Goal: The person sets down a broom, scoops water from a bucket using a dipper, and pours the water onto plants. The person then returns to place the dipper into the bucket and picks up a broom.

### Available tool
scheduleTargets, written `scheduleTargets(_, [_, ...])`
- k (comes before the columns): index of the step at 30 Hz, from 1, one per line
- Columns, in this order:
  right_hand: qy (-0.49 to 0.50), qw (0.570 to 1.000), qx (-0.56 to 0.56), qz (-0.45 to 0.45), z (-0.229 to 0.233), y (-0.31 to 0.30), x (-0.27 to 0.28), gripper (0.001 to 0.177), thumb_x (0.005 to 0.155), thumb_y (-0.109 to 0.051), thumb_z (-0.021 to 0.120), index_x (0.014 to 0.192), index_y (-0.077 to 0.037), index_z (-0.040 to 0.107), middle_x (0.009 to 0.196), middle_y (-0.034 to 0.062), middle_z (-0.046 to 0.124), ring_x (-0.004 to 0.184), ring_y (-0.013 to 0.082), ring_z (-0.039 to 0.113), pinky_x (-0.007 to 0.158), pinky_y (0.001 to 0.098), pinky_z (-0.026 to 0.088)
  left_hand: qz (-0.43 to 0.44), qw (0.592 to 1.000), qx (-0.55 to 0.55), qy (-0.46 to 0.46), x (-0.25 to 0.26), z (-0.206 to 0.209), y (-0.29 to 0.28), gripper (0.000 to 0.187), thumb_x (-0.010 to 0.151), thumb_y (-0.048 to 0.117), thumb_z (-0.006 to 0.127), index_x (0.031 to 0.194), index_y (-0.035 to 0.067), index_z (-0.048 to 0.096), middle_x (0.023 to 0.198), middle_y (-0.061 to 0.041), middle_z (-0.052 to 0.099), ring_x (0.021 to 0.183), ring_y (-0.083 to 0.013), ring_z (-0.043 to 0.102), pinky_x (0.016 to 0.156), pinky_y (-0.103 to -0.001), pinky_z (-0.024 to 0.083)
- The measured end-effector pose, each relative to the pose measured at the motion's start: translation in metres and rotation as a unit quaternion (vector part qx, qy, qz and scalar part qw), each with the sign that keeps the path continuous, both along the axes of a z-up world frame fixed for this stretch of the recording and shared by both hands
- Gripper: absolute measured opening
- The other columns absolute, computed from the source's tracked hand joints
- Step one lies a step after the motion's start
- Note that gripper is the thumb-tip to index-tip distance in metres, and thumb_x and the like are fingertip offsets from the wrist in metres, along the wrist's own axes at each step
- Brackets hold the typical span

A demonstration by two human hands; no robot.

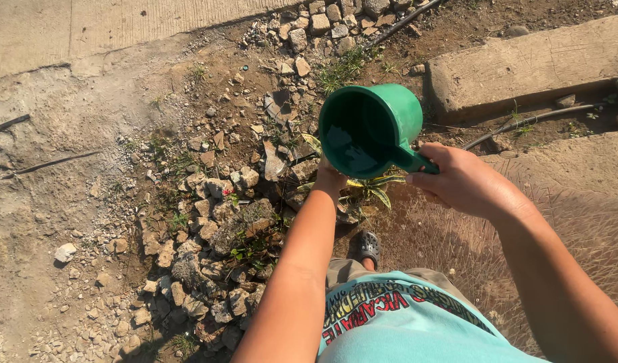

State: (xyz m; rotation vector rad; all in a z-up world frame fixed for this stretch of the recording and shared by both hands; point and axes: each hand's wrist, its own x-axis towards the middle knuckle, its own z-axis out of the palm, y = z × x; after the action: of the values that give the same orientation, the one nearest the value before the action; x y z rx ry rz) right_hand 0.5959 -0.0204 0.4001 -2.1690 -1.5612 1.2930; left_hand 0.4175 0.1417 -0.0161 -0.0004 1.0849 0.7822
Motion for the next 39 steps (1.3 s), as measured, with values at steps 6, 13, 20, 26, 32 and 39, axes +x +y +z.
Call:
scheduleTargets(6, [0.020,1.000,0.012,0.005,0.005,-0.002,-0.005,0.027,0.094,-0.029,0.071,0.090,-0.003,0.064,0.060,0.0066,0.060,0.049,0.0160,0.056,0.044,0.0350,0.044,0.031,0.986,0.131,-0.098,-0.001,-0.051,-0.006,0.044,0.100,0.042,0.040,0.124,0.012,0.062,0.095,-0.009,0.071,0.050,-0.0178,0.056,0.039,-0.030,0.037])
scheduleTargets(13, [0.074,0.997,-0.016,-0.008,0.005,0.007,-0.026,0.024,0.094,-0.030,0.071,0.094,-0.006,0.066,0.060,0.0039,0.060,0.049,0.0117,0.055,0.043,0.0304,0.043,0.059,0.986,0.044,0.149,-0.062,0.017,-0.024,0.033,0.099,0.026,0.065,0.073,0.013,0.048,0.062,0.000,0.042,0.044,-0.0112,0.032,0.040,-0.030,0.024])
scheduleTargets(20, [0.062,0.994,-0.012,0.084,0.003,0.013,-0.088,0.022,0.094,-0.030,0.066,0.105,-0.010,0.066,0.064,0.0097,0.063,0.051,0.0164,0.058,0.046,0.0339,0.045,0.081,0.995,0.034,0.049,-0.174,0.088,-0.056,0.017,0.095,0.005,0.057,0.083,0.008,0.046,0.084,-0.009,0.068,0.089,-0.0256,0.073,0.089,-0.048,0.058])
scheduleTargets(26, [0.017,0.977,0.069,0.200,-0.005,0.007,-0.150,0.029,0.088,-0.027,0.067,0.110,-0.008,0.066,0.071,0.0129,0.068,0.064,0.0233,0.067,0.060,0.0411,0.052,0.064,0.994,0.026,0.089,-0.279,0.039,-0.081,0.025,0.102,0.021,0.067,0.118,0.003,0.065,0.092,-0.009,0.055,0.095,-0.0284,0.068,0.097,-0.055,0.058])
scheduleTargets(32, [0.025,0.970,0.069,0.231,-0.001,0.000,-0.205,0.032,0.087,-0.028,0.066,0.114,-0.011,0.066,0.073,0.0132,0.068,0.066,0.0241,0.068,0.063,0.0422,0.053,0.224,0.970,0.045,-0.087,-0.348,-0.044,-0.105,0.028,0.097,0.015,0.057,0.112,-0.008,0.063,0.102,-0.020,0.072,0.095,-0.0352,0.071,0.091,-0.053,0.058])
scheduleTargets(39, [0.021,0.976,0.011,0.216,0.009,-0.004,-0.251,0.032,0.087,-0.029,0.068,0.113,-0.010,0.066,0.072,0.0124,0.068,0.065,0.0226,0.066,0.061,0.0419,0.051,0.243,0.970,0.017,0.001,-0.369,-0.019,-0.135,0.033,0.099,0.018,0.052,0.120,-0.006,0.059,0.114,-0.021,0.066,0.105,-0.0362,0.066,0.097,-0.054,0.054])
